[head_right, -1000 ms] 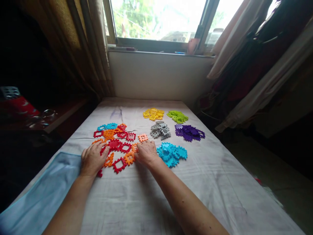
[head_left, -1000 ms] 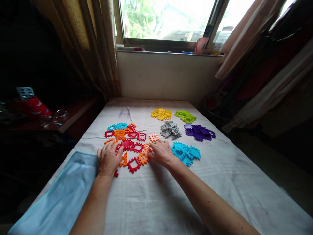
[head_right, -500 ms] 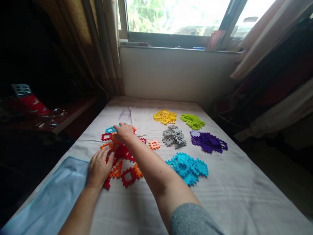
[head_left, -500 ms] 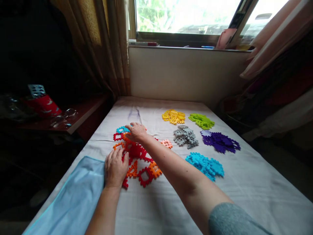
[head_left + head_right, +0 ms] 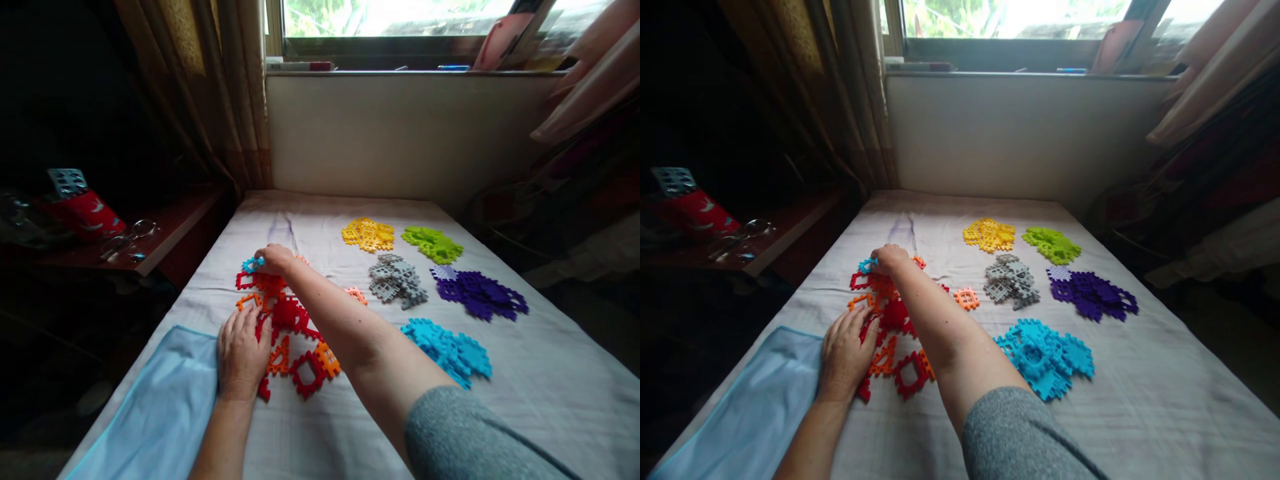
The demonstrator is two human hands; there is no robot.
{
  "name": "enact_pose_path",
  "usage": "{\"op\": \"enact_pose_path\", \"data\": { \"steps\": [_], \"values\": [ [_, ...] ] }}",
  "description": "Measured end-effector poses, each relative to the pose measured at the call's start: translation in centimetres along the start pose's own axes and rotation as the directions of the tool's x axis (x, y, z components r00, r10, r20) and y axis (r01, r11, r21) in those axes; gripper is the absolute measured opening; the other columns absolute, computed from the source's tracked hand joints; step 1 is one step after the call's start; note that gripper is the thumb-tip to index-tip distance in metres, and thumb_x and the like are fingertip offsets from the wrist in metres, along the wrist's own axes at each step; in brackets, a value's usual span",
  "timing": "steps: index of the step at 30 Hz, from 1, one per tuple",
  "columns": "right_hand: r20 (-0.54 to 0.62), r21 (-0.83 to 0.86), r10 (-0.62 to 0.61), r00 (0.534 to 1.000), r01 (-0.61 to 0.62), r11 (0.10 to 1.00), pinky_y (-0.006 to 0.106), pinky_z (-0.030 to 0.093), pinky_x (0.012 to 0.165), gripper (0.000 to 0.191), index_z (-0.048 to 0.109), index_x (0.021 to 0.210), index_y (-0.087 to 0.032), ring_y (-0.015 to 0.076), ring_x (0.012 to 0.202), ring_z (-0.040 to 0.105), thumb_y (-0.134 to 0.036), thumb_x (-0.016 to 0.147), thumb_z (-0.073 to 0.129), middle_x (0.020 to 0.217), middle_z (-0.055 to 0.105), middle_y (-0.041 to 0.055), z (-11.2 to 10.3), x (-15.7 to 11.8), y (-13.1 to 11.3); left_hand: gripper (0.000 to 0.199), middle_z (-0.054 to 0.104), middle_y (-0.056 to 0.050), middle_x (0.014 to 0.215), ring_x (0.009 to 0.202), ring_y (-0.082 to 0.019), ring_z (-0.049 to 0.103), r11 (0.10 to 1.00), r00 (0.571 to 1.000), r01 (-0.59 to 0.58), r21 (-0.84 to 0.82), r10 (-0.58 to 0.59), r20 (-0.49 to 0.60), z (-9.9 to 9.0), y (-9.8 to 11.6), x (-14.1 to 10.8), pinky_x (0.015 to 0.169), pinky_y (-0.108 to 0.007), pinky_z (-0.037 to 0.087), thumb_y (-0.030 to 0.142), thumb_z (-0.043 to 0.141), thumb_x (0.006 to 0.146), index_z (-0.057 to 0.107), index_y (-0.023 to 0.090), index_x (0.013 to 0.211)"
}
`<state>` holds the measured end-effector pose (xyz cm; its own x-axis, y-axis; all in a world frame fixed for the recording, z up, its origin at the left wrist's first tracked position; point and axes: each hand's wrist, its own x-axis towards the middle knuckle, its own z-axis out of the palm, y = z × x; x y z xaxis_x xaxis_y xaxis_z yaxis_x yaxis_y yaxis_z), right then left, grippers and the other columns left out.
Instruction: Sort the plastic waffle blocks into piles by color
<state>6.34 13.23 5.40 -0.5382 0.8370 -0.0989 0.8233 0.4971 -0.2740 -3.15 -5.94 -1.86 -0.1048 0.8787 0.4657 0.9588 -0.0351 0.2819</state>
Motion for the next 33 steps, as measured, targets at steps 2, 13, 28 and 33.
{"op": "enact_pose_path", "data": {
  "steps": [2, 13, 28, 33],
  "values": [
    [0.006, 0.018, -0.01, 1.0, 0.01, 1.0, 0.026, 0.048, 0.088, 0.045, 0.064, 0.128, -0.029, 0.0216, 0.111, 0.063, -0.038, 0.084, 0.066, 0.129, 0.065, 0.006, -0.3, 0.1, 0.5, 0.037, 0.067, -0.012, 0.123, 0.12, -0.031, 0.056, 1.0, 1.0, -0.006, 0.006, 0.006, -0.009, 0.0, 0.0, 0.0, 0.106, -0.048, 0.041, 0.04, 0.042, 0.094, 0.064, 0.022, 0.117],
    [0.109, 0.052, -0.028, 0.994, 0.022, 0.998, 0.019, 0.044, 0.071, 0.028, 0.077, 0.107, -0.022, 0.0143, 0.087, 0.068, -0.021, 0.084, 0.061, 0.097, 0.077, 0.0002, -3.2, -6.6, 6.0, 0.035, 0.067, -0.012, 0.123, 0.118, -0.03, 0.057, 0.999, 1.0, -0.01, 0.031, 0.01, 0.007, 0.0, 0.0, 0.0, 0.105, -0.047, 0.041, 0.036, 0.044, 0.092, 0.066, 0.021, 0.115],
    [-0.024, -0.181, 0.061, 0.998, -0.065, 0.981, 0.028, 0.049, 0.081, 0.035, 0.066, 0.121, -0.027, 0.022, 0.105, 0.066, -0.028, 0.088, 0.057, 0.121, 0.068, 0.0063, -2.7, -15.0, 5.8, 0.036, 0.068, -0.014, 0.121, 0.117, -0.032, 0.057, 0.999, 1.0, -0.001, -0.041, 0.001, -0.001, 0.0, -0.1, 0.4, 0.104, -0.05, 0.042, 0.035, 0.044, 0.089, 0.069, 0.019, 0.11],
    [-0.05, -0.171, -0.005, 0.999, -0.004, 0.985, 0.029, 0.049, 0.087, 0.039, 0.062, 0.129, -0.03, 0.0216, 0.111, 0.062, -0.029, 0.09, 0.057, 0.126, 0.064, 0.0057, -3.3, -16.2, 5.3, 0.034, 0.069, -0.011, 0.12, 0.113, -0.029, 0.06, 1.0, 1.0, -0.012, 0.022, 0.012, -0.02, 0.3, -0.2, 0.6, 0.102, -0.045, 0.044, 0.036, 0.045, 0.089, 0.069, 0.021, 0.108]
  ]
}}
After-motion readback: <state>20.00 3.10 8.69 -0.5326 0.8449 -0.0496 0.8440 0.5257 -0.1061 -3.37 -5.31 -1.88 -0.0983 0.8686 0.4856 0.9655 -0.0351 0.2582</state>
